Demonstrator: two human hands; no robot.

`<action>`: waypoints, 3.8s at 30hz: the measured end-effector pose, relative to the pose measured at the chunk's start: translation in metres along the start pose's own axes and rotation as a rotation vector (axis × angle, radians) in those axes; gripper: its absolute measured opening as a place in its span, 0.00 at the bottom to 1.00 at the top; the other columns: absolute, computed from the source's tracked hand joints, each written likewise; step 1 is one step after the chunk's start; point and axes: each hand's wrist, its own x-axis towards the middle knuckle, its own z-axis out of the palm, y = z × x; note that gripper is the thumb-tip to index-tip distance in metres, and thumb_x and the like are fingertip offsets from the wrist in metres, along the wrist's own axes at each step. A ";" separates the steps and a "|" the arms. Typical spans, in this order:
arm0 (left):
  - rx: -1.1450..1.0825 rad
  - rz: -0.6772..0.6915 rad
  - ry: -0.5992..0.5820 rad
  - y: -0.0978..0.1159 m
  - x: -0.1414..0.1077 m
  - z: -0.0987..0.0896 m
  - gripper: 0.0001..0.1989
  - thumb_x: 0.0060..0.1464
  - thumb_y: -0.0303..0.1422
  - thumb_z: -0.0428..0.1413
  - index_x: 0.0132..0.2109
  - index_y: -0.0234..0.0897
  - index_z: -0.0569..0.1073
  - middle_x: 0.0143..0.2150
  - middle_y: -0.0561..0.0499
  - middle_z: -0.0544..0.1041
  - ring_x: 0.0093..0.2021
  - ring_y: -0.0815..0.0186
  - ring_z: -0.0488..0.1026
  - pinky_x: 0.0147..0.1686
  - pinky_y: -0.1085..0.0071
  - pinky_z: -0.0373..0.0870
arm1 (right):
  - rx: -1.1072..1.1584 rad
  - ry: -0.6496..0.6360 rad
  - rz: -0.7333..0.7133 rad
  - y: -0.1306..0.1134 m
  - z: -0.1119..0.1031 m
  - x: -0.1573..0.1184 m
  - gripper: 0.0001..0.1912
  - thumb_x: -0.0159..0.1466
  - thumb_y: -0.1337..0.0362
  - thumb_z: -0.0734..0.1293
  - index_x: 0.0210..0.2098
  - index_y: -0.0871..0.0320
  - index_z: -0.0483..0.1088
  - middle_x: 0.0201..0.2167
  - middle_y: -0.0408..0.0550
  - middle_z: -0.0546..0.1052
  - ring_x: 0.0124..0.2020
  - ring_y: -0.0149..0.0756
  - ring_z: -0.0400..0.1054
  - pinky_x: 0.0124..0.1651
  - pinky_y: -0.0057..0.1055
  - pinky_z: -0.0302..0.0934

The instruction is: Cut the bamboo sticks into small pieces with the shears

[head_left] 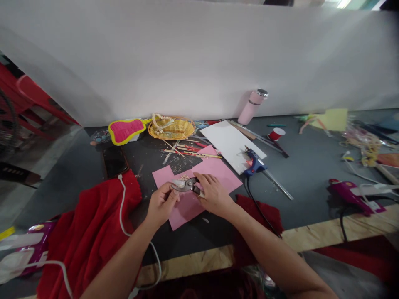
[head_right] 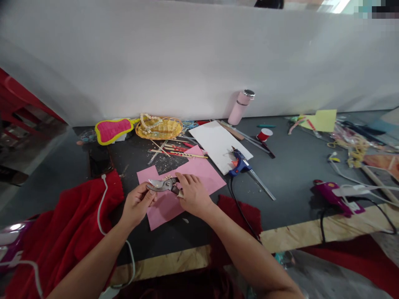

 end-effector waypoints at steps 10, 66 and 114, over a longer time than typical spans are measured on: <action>-0.014 0.022 -0.005 0.000 -0.002 0.001 0.14 0.56 0.40 0.54 0.28 0.35 0.68 0.22 0.54 0.66 0.20 0.74 0.59 0.21 0.76 0.55 | -0.132 -0.071 0.075 -0.009 -0.006 0.002 0.20 0.60 0.68 0.62 0.52 0.58 0.62 0.43 0.53 0.73 0.45 0.44 0.64 0.48 0.37 0.57; -0.377 -0.167 -0.094 0.003 0.007 -0.001 0.12 0.51 0.36 0.61 0.34 0.34 0.67 0.25 0.52 0.75 0.16 0.79 0.54 0.17 0.80 0.49 | -0.167 -0.124 0.126 -0.007 -0.011 0.004 0.26 0.62 0.70 0.58 0.59 0.55 0.57 0.48 0.52 0.71 0.48 0.41 0.63 0.50 0.34 0.55; -0.386 -0.276 -0.156 0.006 0.008 -0.004 0.14 0.49 0.39 0.61 0.32 0.33 0.68 0.25 0.49 0.77 0.13 0.81 0.49 0.14 0.81 0.43 | -0.227 -0.183 0.096 -0.011 -0.019 0.002 0.28 0.65 0.66 0.56 0.64 0.55 0.48 0.48 0.54 0.71 0.46 0.44 0.63 0.45 0.38 0.52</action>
